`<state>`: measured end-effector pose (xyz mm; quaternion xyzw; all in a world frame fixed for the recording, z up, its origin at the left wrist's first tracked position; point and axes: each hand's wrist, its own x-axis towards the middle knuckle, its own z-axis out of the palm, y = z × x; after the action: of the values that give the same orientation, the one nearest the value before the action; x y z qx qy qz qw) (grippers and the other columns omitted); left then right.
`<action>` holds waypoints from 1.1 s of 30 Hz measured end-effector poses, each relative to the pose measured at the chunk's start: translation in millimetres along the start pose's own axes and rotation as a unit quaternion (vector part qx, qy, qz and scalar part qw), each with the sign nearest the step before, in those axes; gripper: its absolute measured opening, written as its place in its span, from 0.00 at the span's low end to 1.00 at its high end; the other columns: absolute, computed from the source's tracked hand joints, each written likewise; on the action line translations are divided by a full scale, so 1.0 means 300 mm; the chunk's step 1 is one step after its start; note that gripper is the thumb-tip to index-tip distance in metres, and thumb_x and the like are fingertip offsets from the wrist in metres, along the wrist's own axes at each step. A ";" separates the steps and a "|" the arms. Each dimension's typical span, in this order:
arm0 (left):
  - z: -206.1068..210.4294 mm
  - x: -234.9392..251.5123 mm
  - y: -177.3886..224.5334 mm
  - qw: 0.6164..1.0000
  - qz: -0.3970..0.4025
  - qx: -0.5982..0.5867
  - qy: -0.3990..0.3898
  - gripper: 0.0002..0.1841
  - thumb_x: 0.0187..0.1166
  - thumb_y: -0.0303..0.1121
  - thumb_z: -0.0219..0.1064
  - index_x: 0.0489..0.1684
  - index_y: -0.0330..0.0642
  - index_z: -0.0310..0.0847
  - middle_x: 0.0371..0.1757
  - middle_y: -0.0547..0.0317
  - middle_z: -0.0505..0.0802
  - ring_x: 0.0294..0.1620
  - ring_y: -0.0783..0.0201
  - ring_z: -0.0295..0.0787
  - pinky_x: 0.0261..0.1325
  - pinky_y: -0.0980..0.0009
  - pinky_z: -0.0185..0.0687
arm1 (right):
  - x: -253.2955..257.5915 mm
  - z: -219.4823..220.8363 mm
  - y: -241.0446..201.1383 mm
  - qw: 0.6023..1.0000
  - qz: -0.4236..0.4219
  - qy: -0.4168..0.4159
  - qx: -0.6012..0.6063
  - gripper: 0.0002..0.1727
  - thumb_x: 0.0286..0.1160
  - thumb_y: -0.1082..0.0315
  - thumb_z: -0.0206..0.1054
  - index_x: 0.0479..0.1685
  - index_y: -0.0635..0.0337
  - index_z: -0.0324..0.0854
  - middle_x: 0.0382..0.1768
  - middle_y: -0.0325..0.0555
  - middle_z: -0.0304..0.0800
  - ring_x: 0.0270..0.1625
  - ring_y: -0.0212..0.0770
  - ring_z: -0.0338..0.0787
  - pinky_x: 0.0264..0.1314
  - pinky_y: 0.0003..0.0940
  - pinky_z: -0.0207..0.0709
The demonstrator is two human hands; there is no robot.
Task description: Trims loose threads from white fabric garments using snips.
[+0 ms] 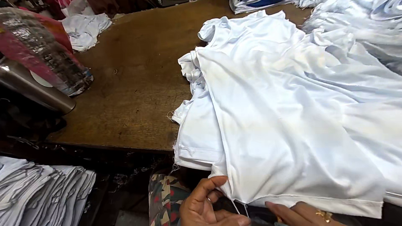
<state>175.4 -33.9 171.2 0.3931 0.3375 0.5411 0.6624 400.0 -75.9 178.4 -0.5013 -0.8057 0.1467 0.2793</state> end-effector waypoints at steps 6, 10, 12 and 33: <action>0.005 -0.013 0.033 0.998 -0.039 -0.038 0.019 0.34 0.55 0.07 0.77 0.69 0.20 0.76 0.63 0.41 0.90 0.54 0.57 0.94 0.50 0.59 0.95 | -0.043 0.023 0.041 0.994 -0.027 0.064 -0.081 0.21 0.91 0.61 0.54 0.66 0.67 0.83 0.34 0.59 0.85 0.34 0.56 0.84 0.33 0.46 0.76; 0.009 -0.019 0.042 0.996 -0.056 -0.061 0.023 0.33 0.56 0.08 0.76 0.69 0.21 0.77 0.63 0.40 0.90 0.55 0.57 0.94 0.52 0.59 0.94 | -0.012 0.046 0.028 0.990 -0.066 0.079 -0.092 0.22 0.91 0.59 0.53 0.63 0.66 0.85 0.29 0.55 0.84 0.30 0.53 0.82 0.31 0.42 0.73; 0.009 -0.023 0.043 0.996 -0.059 -0.065 0.021 0.33 0.57 0.08 0.76 0.70 0.21 0.76 0.64 0.39 0.89 0.56 0.56 0.93 0.53 0.59 0.94 | 0.001 0.053 0.029 0.989 -0.074 0.084 -0.099 0.21 0.91 0.59 0.53 0.61 0.65 0.85 0.28 0.53 0.83 0.30 0.52 0.81 0.30 0.41 0.72; 0.049 -0.042 0.036 0.999 -0.026 -0.022 0.015 0.35 0.53 0.10 0.80 0.68 0.22 0.74 0.62 0.43 0.89 0.60 0.57 0.91 0.59 0.58 0.92 | 0.063 0.065 -0.018 0.985 -0.077 0.107 -0.114 0.16 0.89 0.61 0.57 0.50 0.64 0.86 0.26 0.51 0.84 0.28 0.50 0.83 0.27 0.40 0.73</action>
<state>181.1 -47.4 187.9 0.3614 0.3456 0.5368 0.6796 377.9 -60.7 171.2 -0.4796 -0.8186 -0.0225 0.3152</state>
